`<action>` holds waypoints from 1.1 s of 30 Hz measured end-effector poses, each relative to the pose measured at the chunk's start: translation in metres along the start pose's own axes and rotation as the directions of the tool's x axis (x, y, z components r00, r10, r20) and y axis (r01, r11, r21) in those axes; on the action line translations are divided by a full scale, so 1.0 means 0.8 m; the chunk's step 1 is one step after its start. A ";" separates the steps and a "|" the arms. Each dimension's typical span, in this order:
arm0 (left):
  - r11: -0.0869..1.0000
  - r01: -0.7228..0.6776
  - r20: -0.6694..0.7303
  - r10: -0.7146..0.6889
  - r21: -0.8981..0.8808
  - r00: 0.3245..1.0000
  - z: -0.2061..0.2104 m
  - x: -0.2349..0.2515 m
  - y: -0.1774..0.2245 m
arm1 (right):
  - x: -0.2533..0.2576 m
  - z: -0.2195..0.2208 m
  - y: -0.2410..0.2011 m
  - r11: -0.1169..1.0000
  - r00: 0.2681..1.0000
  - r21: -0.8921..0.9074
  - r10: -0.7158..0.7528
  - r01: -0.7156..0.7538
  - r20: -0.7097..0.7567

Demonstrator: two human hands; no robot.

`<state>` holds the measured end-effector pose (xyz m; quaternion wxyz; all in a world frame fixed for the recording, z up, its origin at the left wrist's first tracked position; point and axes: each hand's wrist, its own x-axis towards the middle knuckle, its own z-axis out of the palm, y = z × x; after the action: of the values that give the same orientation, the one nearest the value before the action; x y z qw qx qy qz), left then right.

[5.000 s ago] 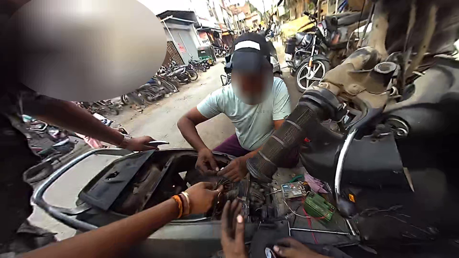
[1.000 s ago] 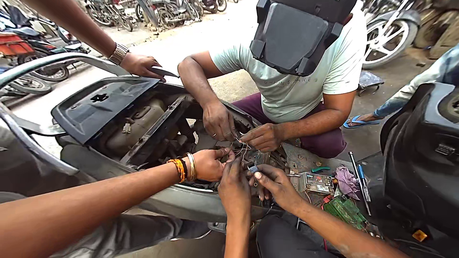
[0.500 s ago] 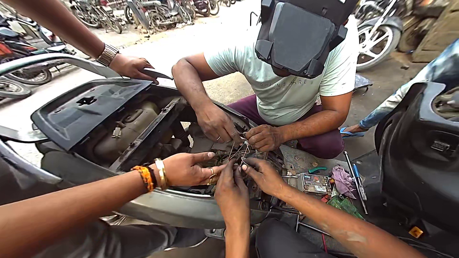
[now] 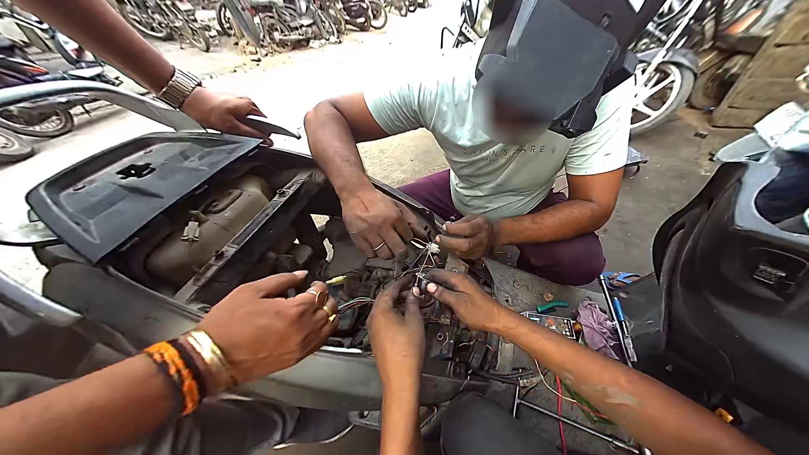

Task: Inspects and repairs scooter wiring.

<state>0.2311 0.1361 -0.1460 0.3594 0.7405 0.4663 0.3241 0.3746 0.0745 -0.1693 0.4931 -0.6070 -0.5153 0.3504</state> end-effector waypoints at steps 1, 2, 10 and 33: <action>0.999 0.015 0.000 -0.015 -0.034 1.000 -0.001 0.001 -0.001 | 0.002 -0.001 -0.003 1.000 1.000 -0.015 -0.004 0.005 0.009; 0.998 0.023 -0.011 -0.024 -0.064 1.000 -0.003 0.001 -0.001 | 0.002 -0.002 -0.004 1.000 1.000 -0.027 -0.009 0.009 0.013; 0.969 -0.163 -0.193 0.199 0.186 0.961 0.015 -0.014 -0.008 | -0.013 -0.016 -0.029 0.990 0.998 -0.144 0.007 0.003 0.070; 0.819 -0.046 0.372 -0.208 0.571 0.905 -0.099 -0.125 0.234 | 0.012 0.016 -0.024 0.958 0.946 -0.166 0.187 -0.235 -0.264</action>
<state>0.2167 0.0044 0.0381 0.2276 0.8442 0.4851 -0.0114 0.3593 0.0869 -0.1538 0.4505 -0.7431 -0.4140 0.2712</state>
